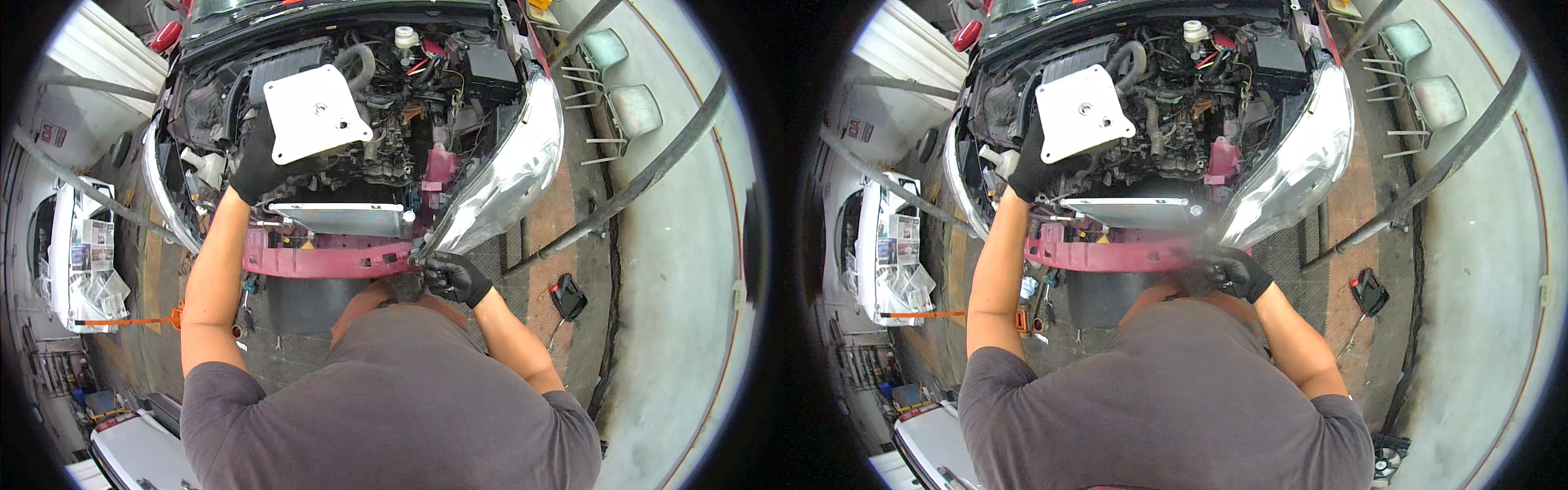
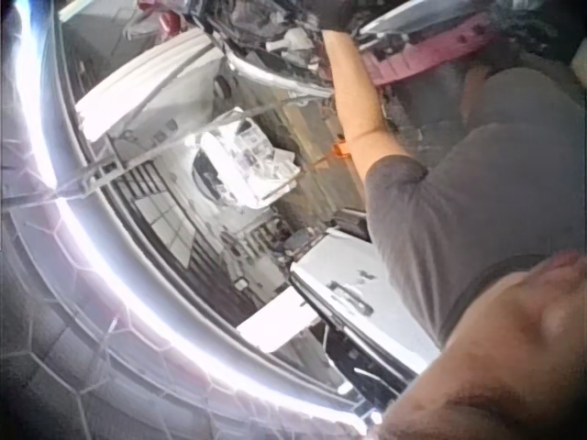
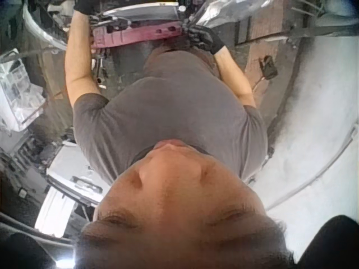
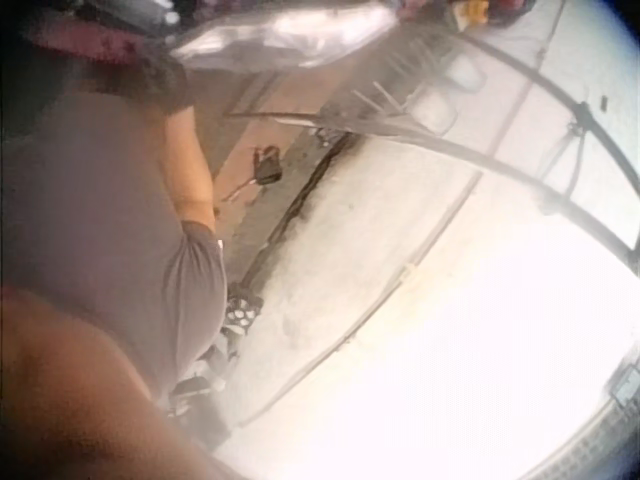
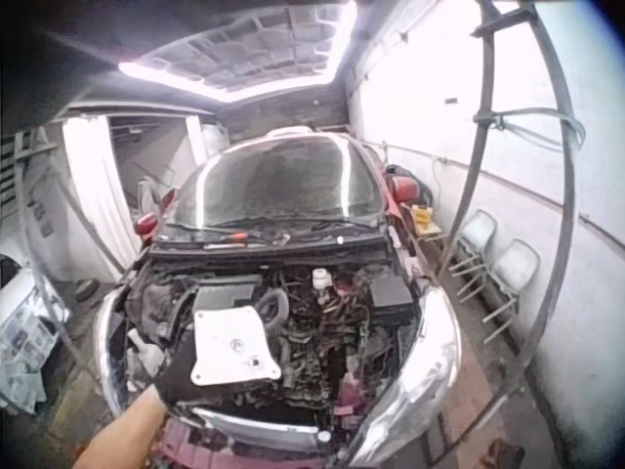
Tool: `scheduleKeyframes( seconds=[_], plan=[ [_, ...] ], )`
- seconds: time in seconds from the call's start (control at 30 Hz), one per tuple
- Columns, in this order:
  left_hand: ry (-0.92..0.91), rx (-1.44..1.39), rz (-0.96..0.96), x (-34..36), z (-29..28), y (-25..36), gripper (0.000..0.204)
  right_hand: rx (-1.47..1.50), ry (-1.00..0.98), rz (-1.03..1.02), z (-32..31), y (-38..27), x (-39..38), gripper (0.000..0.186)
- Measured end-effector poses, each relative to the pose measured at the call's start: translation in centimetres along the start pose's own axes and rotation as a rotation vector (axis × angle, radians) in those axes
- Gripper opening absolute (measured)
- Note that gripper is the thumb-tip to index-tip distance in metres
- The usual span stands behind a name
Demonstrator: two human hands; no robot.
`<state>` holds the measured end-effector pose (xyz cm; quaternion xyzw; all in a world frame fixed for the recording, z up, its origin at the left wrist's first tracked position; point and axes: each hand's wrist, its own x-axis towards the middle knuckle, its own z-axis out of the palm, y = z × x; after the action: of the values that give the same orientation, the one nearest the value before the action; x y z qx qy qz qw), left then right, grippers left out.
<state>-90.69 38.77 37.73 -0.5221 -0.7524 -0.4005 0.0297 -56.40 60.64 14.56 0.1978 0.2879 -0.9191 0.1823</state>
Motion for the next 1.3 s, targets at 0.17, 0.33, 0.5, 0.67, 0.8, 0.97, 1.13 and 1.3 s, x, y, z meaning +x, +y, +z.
scheduleKeyframes(
  seconds=[0.17, 0.33, 0.5, 0.67, 0.8, 0.97, 1.13, 1.3],
  plan=[
    [-0.296, 0.096, 0.172, 1.0, 3.5, -3.7, 0.090, 0.162, 0.072, -0.007, 2.1, -1.2, 1.5, 0.031],
    [-0.590, -0.520, -0.259, 0.1, 6.2, -10.4, 0.129, 0.020, 0.031, -0.110, 6.7, -3.7, 3.2, 0.029],
    [-0.564, -0.677, -0.280, -2.3, 10.1, -17.6, 0.115, -0.234, 0.121, -0.119, 9.6, -6.1, 5.7, 0.028],
    [-0.689, -0.762, -0.260, -2.2, 11.4, -19.4, 0.121, -0.706, 0.147, -0.340, 9.1, -7.6, 8.5, 0.027],
    [-0.814, -0.728, -0.228, -0.8, 8.1, -17.8, 0.118, -0.650, 0.208, -0.221, 12.6, -9.5, 8.5, 0.024],
    [-0.900, -0.686, -0.261, -0.8, 5.1, -18.1, 0.118, -0.766, 0.233, -0.299, 11.1, -7.4, 9.3, 0.022],
    [-0.873, -0.826, -0.440, -1.7, 3.9, -19.6, 0.112, -0.771, 0.224, -0.272, 11.1, -7.0, 9.3, 0.025],
    [-0.918, -0.751, -0.555, -2.8, 8.3, -24.5, 0.094, -0.859, 0.283, -0.319, 10.4, -7.3, 10.9, 0.028]
  ],
)
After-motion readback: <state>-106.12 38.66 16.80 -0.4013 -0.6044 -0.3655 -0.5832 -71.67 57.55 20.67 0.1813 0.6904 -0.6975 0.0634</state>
